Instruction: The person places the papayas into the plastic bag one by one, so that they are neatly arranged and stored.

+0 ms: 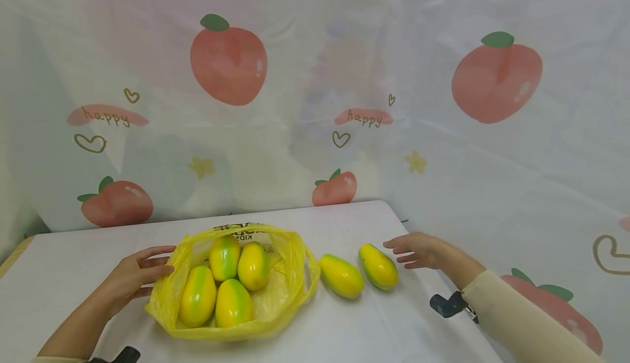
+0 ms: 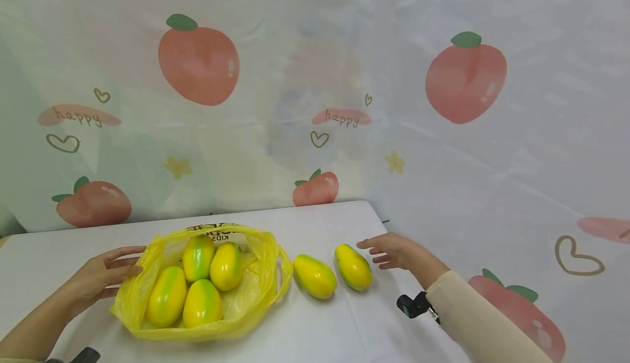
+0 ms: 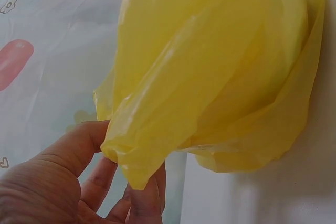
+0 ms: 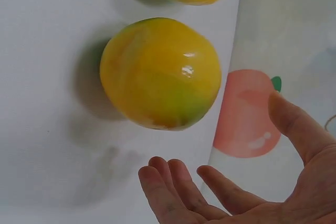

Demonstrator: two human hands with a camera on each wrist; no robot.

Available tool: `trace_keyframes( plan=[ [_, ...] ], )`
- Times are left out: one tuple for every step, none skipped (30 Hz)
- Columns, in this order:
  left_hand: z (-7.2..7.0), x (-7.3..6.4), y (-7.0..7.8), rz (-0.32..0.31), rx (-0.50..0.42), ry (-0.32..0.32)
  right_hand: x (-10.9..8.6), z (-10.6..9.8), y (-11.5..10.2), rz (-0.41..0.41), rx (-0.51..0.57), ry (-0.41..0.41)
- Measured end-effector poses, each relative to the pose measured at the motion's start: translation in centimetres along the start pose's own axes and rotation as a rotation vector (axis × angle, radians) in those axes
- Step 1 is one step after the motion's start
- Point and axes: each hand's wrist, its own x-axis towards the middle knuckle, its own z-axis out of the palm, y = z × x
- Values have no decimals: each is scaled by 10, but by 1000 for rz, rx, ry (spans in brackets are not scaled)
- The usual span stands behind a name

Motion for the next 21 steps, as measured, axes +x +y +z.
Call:
trace_keyframes(
  plan=[
    [0,0,0,1,1,-1,1,1,3,1,5,1],
    [0,0,0,3,4,-3,2,1,5,-2,7,-4],
    [0,0,0,5,6,-3,3,2,8,-7,4,-9],
    [0,0,0,7,8,-4,4,3,10,-13,3,-12],
    [0,0,0,7,8,-4,5,4,12,-18,6,-17],
    [0,0,0,8,9,-4,7,5,14,-19,11,-18],
    [0,0,0,9,9,-3,8,7,16,-20,17,-18],
    [0,0,1,8,10,-2,10,8,18,-20,21,-18],
    [0,0,1,12,11,-5,11,9,19,-18,25,-14],
    [0,0,1,9,10,-4,13,11,21,-16,31,-9],
    [0,0,1,6,10,-2,14,12,22,-15,37,-6],
    [0,0,1,4,8,-1,15,13,24,-15,38,0],
    [-1,1,1,5,9,-2,15,14,25,-16,43,0],
    [-1,1,0,5,8,-1,16,15,26,-17,46,-1],
    [-1,1,0,6,7,-2,16,16,27,-19,53,-5],
    [-1,1,0,2,4,1,16,17,28,-18,60,-9],
    [-1,1,-1,3,3,0,16,17,29,-17,67,-12],
    [-1,1,-1,6,3,-2,16,18,30,-16,72,-15],
    [-1,1,-1,5,3,-2,16,18,30,-15,78,-18],
    [-1,1,0,1,2,1,16,19,31,-14,83,-18],
    [-1,1,0,-1,1,2,17,19,31,-12,88,-17]
  ],
)
